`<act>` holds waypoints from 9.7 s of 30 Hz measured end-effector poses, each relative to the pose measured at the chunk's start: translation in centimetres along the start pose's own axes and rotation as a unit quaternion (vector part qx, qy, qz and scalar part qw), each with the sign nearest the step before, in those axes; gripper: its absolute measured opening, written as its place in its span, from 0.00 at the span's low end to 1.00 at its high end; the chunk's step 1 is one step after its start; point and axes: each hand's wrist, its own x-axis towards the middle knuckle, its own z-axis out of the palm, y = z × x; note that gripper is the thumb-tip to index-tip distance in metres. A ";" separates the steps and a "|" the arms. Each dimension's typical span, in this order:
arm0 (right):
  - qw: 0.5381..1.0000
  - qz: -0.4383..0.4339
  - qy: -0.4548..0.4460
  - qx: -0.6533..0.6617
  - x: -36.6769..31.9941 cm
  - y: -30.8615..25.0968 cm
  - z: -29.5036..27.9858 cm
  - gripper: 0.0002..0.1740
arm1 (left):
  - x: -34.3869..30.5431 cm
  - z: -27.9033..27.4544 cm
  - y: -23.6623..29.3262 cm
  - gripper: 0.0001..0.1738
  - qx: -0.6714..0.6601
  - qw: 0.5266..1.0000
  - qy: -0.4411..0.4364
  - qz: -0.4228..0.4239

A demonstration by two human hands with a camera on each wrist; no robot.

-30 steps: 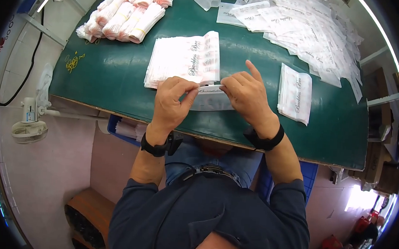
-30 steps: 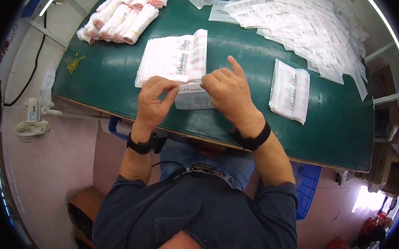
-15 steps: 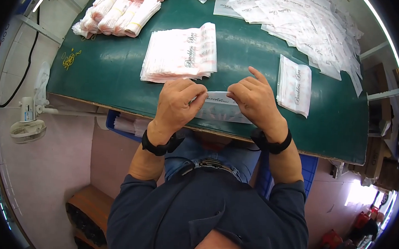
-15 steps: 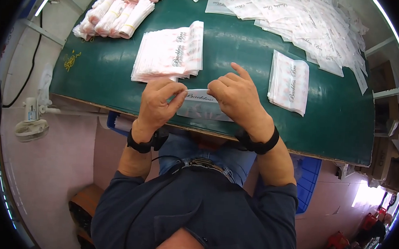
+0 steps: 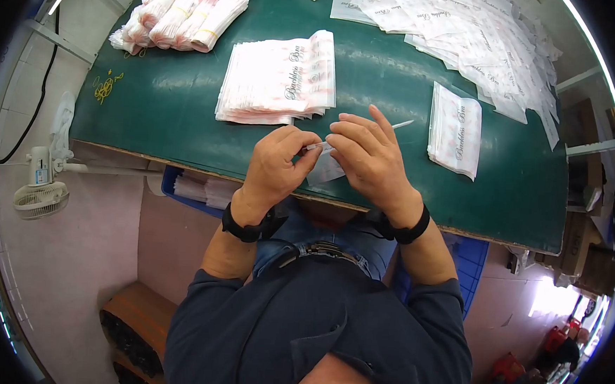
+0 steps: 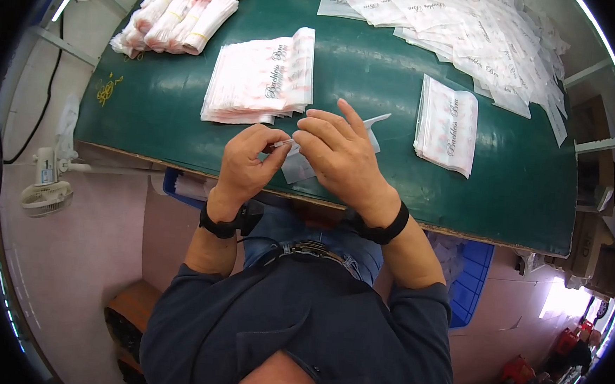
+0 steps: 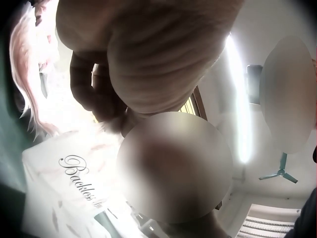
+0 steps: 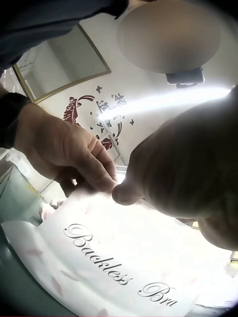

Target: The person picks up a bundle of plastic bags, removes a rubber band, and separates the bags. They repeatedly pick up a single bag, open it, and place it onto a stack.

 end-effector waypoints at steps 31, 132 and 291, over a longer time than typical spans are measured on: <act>0.997 0.033 -0.007 0.066 -0.9 -0.1 1.4 0.11 | -0.8 0.8 -0.1 0.06 -0.003 1.000 -0.020 -0.013; 0.825 0.469 0.053 0.310 -11.4 2.7 -3.7 0.11 | -0.8 7.3 -3.2 0.28 -0.353 0.918 0.037 -0.178; 0.972 -0.066 -0.193 0.115 1.8 1.5 -2.4 0.09 | -1.9 1.0 -1.1 0.18 -0.284 0.748 -0.569 -0.189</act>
